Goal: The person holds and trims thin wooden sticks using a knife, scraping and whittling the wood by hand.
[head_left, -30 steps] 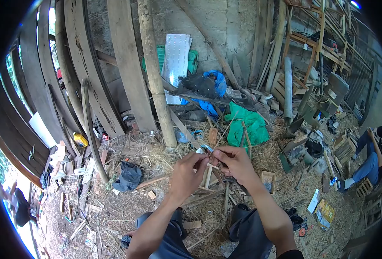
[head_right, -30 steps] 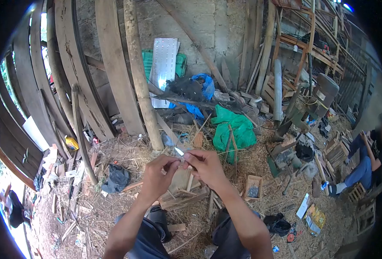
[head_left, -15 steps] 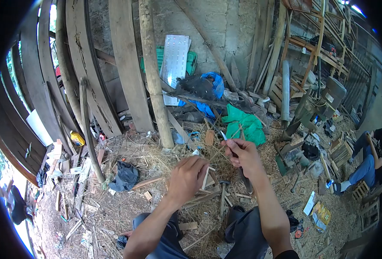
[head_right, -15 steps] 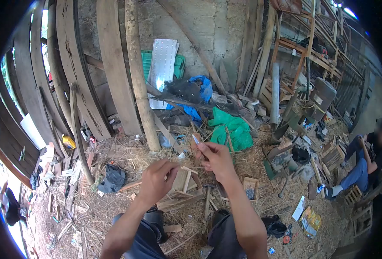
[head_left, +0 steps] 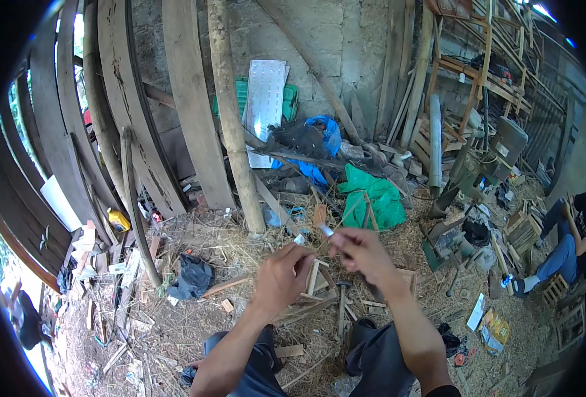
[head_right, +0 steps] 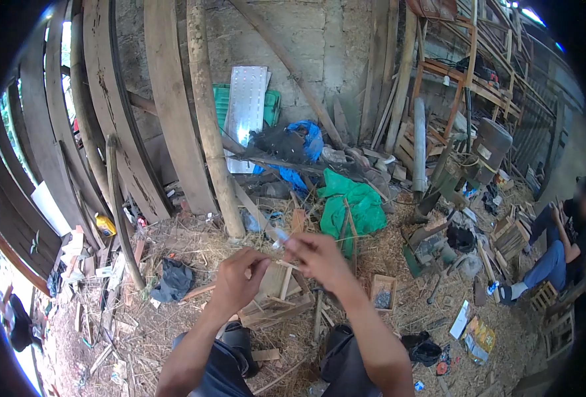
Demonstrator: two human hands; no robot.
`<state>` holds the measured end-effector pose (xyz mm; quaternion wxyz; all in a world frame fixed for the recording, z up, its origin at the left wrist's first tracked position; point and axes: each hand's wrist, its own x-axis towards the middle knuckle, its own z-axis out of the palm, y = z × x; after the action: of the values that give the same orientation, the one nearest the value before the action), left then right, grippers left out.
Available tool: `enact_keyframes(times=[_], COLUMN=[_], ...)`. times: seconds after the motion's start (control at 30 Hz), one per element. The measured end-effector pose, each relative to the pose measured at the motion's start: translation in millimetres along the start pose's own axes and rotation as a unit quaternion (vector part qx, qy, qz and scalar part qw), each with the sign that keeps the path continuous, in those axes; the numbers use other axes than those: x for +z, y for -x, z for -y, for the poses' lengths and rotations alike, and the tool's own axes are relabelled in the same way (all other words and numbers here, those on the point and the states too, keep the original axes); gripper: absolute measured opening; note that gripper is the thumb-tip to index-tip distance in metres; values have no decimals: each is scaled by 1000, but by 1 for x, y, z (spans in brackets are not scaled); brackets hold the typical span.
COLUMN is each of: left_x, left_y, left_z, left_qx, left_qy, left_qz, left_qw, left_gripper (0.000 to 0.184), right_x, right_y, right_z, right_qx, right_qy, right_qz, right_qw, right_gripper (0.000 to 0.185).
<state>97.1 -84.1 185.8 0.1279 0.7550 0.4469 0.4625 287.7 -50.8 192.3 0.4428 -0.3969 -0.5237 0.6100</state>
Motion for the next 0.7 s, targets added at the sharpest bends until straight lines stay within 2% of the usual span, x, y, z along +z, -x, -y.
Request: enact_keyframes(times=[0.03,0.1,0.13,0.2,0.27,0.33,0.4,0.47,0.57,0.63,0.7], left_x=[1,3,3,1,-4,-5,-5,-3,-2,-3,-4], left_y=[-1,-1,0,0,0,-1,-1,-2,1,0,0], left_z=[1,6,7,10,8,5,4,7,4,3,5], left_qx=[1,-53,-54,-128,-116,-103,-63,-39,-7,3,-27], left_qy=[0,81,80,173,162,155,94,79,50,34,38], left_qz=[0,10,11,52,55,60,33,22,5,-2,7], left_qw=[1000,995,995,975,978,981,993,996,999,999,999], left_gripper=[6,8,8,9,9,9,9,9,8,8,8], right_x=[6,11,13,3,-4,-3,5,5,-8,-6,-5], right_y=[0,0,0,-4,-5,-5,-6,-5,-8,-8,-7], right_z=[-3,-1,0,3,12,10,1,3,9,5,6], right_qx=[-14,-20,-27,-47,-38,-39,-39,-31,-39,-24,-8], right_qy=[35,47,58,15,-20,-29,8,-8,-44,-39,-38], right_qz=[51,44,39,42,-28,-19,41,37,-59,-38,-21], right_qw=[998,998,997,998,999,999,998,999,997,998,999], right_gripper=[23,22,21,22,21,21,23,24,24,24,25])
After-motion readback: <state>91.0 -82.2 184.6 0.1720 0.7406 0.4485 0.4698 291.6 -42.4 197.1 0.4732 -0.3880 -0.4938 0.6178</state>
